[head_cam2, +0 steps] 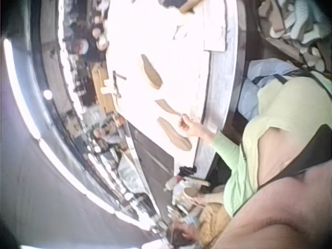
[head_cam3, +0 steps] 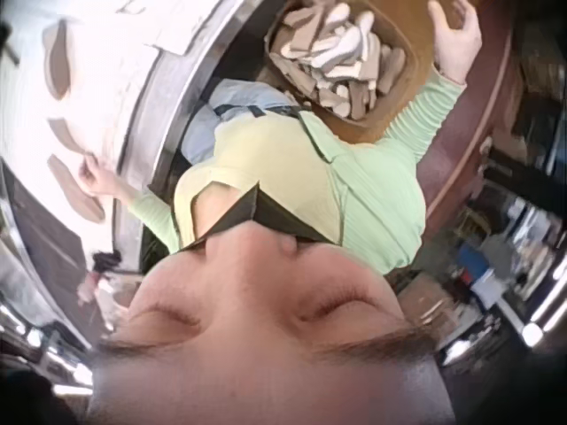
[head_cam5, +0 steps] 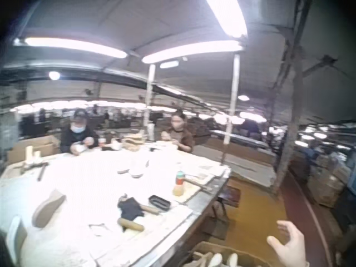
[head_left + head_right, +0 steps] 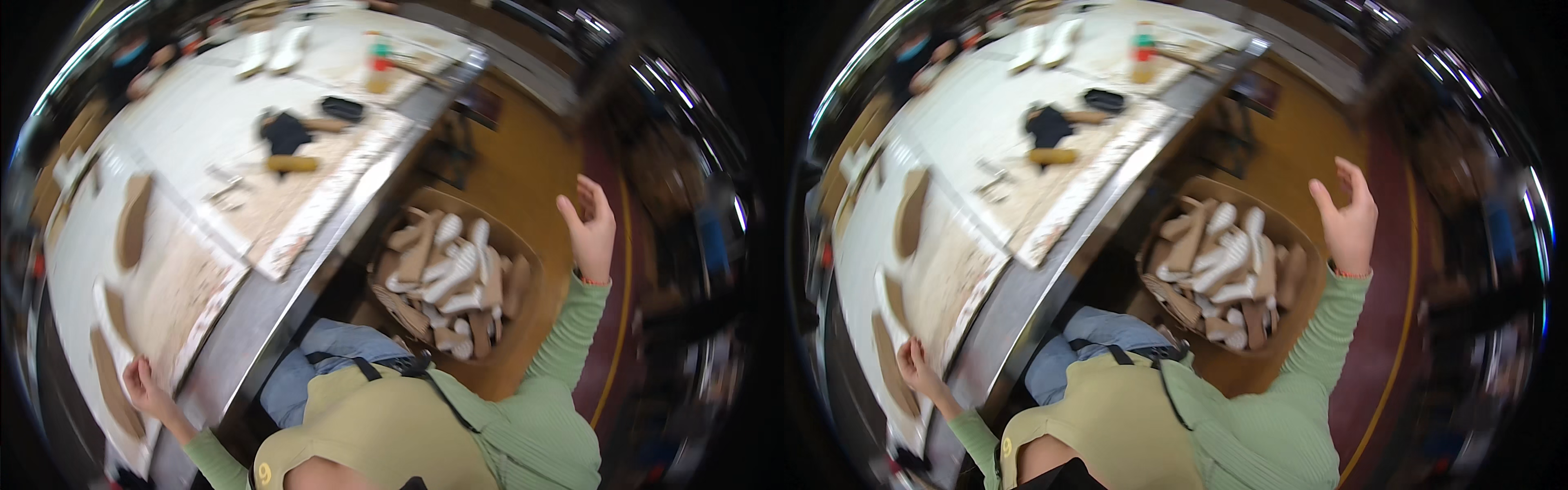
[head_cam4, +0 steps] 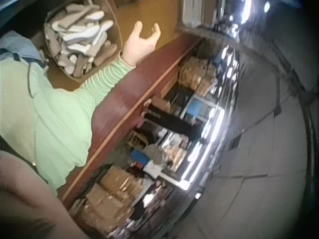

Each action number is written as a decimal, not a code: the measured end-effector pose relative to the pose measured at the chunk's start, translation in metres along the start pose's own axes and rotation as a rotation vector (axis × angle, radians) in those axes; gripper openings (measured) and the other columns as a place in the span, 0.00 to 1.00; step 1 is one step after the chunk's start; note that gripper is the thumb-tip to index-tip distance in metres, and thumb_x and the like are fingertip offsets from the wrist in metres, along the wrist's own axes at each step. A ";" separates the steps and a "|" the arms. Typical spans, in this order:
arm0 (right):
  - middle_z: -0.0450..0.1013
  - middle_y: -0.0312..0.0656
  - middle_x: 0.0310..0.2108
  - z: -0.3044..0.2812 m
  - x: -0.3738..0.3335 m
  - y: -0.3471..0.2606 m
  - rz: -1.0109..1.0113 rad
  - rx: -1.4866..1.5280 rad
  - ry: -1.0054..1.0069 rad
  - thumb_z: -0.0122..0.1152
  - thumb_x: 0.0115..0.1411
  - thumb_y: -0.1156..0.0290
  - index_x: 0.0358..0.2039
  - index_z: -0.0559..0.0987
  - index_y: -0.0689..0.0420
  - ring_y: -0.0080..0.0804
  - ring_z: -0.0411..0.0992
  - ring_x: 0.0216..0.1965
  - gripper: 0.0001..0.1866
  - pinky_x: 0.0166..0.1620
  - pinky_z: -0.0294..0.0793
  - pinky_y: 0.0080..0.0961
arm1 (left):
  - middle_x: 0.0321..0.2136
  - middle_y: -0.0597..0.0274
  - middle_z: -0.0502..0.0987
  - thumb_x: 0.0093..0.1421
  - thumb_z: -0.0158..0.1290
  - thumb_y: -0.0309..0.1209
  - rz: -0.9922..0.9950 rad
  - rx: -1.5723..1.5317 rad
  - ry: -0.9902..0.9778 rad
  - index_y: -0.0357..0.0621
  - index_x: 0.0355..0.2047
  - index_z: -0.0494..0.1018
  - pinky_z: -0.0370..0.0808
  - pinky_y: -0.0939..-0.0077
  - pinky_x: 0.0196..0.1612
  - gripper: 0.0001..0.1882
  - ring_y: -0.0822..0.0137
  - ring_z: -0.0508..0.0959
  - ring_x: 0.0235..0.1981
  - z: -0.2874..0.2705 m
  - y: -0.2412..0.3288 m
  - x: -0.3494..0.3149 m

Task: The person uses a metal awl to stitch the woven sole of a shoe. They repeatedly pierce the sole and pull the thread through to secure the layers. The person handles multiple shoe soles on the workbench during the process.

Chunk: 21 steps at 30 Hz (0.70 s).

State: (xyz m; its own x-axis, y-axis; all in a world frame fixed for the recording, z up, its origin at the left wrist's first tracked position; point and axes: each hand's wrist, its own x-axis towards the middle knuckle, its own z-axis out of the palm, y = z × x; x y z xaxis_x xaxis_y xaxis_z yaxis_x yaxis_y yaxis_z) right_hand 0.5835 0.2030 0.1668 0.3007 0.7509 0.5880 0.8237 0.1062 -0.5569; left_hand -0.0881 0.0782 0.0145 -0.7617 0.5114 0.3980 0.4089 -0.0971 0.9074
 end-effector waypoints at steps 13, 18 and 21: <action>0.75 0.46 0.41 0.282 -0.100 -0.139 -0.436 0.946 -0.820 0.61 0.55 0.81 0.35 0.76 0.65 0.28 0.72 0.36 0.06 0.40 0.72 0.22 | 0.33 0.64 0.76 0.59 0.52 0.18 0.117 0.219 0.586 0.35 0.35 0.73 0.71 0.82 0.44 0.04 0.75 0.75 0.36 -0.092 0.097 -0.149; 0.73 0.44 0.41 0.305 -0.141 -0.153 -0.562 0.883 -0.532 0.63 0.55 0.79 0.35 0.76 0.63 0.28 0.70 0.35 0.07 0.37 0.69 0.22 | 0.44 0.57 0.78 0.56 0.58 0.28 0.037 0.642 0.534 0.38 0.37 0.74 0.66 0.66 0.55 0.10 0.59 0.74 0.47 -0.091 0.065 -0.176; 0.72 0.46 0.42 0.310 -0.141 -0.148 -0.510 0.870 -0.408 0.62 0.56 0.78 0.34 0.75 0.63 0.30 0.69 0.35 0.07 0.36 0.67 0.21 | 0.59 0.49 0.66 0.60 0.54 0.35 0.104 0.844 0.450 0.41 0.52 0.69 0.54 0.58 0.64 0.21 0.45 0.56 0.65 -0.092 0.026 -0.174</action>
State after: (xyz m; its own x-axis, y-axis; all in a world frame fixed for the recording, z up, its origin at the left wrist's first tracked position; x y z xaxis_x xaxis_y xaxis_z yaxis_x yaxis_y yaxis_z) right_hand 0.2699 0.2837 -0.0155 -0.2949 0.6308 0.7177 0.1356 0.7712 -0.6220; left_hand 0.0089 -0.0915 -0.0183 -0.7509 0.1421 0.6450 0.5784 0.6128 0.5384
